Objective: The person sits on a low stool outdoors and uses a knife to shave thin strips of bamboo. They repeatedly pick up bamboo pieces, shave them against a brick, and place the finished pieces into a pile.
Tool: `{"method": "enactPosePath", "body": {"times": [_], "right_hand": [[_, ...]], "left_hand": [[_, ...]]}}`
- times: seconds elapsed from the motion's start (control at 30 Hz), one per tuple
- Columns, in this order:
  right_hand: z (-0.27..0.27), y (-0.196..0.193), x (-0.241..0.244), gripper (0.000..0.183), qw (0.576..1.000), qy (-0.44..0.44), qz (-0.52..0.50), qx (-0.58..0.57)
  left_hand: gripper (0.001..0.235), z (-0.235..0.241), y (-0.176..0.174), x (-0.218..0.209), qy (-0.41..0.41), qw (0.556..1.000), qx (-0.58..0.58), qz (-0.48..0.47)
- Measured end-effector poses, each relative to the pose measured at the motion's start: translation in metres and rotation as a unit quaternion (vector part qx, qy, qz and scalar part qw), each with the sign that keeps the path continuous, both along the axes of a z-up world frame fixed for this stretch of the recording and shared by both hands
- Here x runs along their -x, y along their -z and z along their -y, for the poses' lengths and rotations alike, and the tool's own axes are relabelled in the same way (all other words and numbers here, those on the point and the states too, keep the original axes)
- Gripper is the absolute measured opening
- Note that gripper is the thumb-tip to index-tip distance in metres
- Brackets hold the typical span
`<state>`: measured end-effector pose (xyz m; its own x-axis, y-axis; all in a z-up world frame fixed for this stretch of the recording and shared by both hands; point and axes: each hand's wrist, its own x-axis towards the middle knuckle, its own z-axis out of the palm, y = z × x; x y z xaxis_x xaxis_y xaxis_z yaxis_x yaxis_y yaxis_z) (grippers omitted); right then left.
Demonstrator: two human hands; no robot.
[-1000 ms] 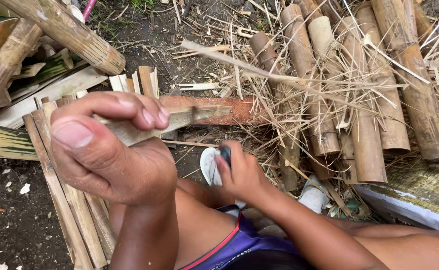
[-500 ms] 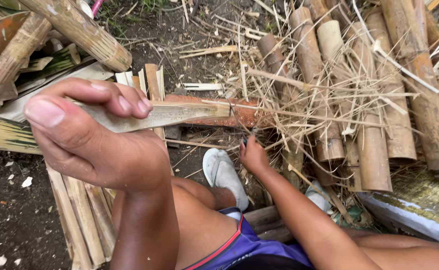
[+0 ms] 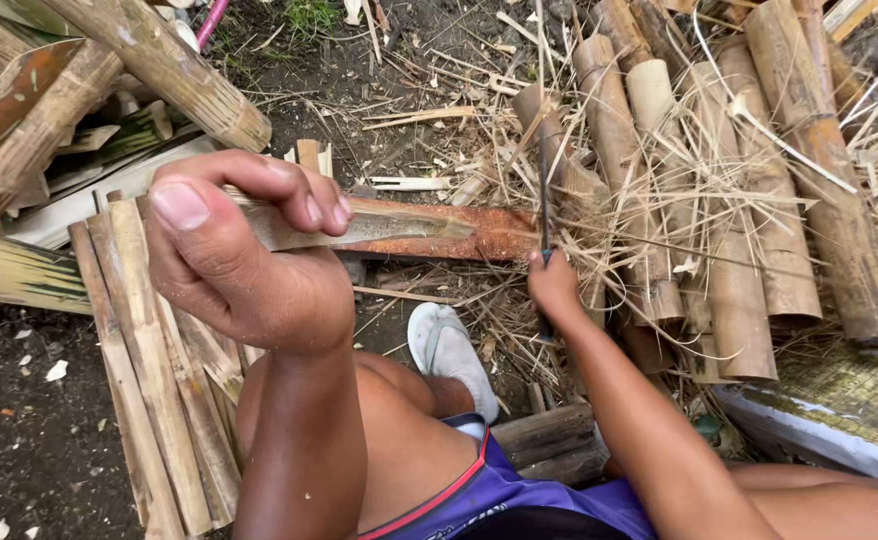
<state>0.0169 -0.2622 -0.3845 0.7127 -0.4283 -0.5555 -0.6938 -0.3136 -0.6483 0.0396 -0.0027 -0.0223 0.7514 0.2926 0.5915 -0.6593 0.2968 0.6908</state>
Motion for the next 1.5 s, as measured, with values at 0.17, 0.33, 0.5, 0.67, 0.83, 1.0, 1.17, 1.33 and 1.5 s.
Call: {"method": "enactPosePath", "body": {"times": [0.17, 0.33, 0.5, 0.67, 0.83, 1.0, 1.17, 1.33, 1.5], "right_hand": [[-0.045, -0.109, 0.060, 0.034, 0.992, -0.060, 0.036, -0.108], [-0.066, -0.235, 0.110, 0.031, 0.933, -0.230, 0.259, -0.098], [-0.083, -0.235, 0.095, 0.031, 0.922, -0.244, 0.302, -0.016], [-0.076, -0.179, 0.051, 0.027, 0.949, -0.224, 0.209, 0.071], [-0.075, -0.150, 0.095, 0.031, 0.899, -0.227, 0.374, 0.025], [-0.056, -0.009, 0.035, 0.039, 0.972, -0.203, 0.055, 0.104], [-0.017, 0.057, 0.032, 0.041, 0.959, -0.215, 0.004, 0.187], [0.009, 0.036, 0.011, 0.034, 0.989, -0.039, 0.072, 0.123], [-0.018, -0.024, 0.031, 0.033, 0.990, -0.118, 0.038, 0.072]], "left_hand": [[0.051, -0.003, -0.005, 0.002, 0.100, 0.995, -0.027, -0.008], [0.053, -0.005, -0.016, 0.007, 0.196, 0.978, -0.076, -0.010], [0.054, -0.003, -0.015, 0.010, 0.198, 0.976, -0.088, 0.003], [0.052, -0.003, -0.015, -0.001, 0.138, 0.987, -0.086, 0.013], [0.057, -0.006, -0.013, 0.014, 0.135, 0.986, -0.096, -0.008], [0.046, -0.011, -0.008, -0.004, 0.095, 0.994, -0.049, -0.010], [0.053, -0.017, -0.005, -0.009, 0.147, 0.988, -0.052, 0.012], [0.045, -0.015, 0.002, -0.010, 0.136, 0.989, -0.047, 0.025], [0.033, -0.009, -0.003, -0.015, 0.153, 0.984, -0.078, 0.047]]}}
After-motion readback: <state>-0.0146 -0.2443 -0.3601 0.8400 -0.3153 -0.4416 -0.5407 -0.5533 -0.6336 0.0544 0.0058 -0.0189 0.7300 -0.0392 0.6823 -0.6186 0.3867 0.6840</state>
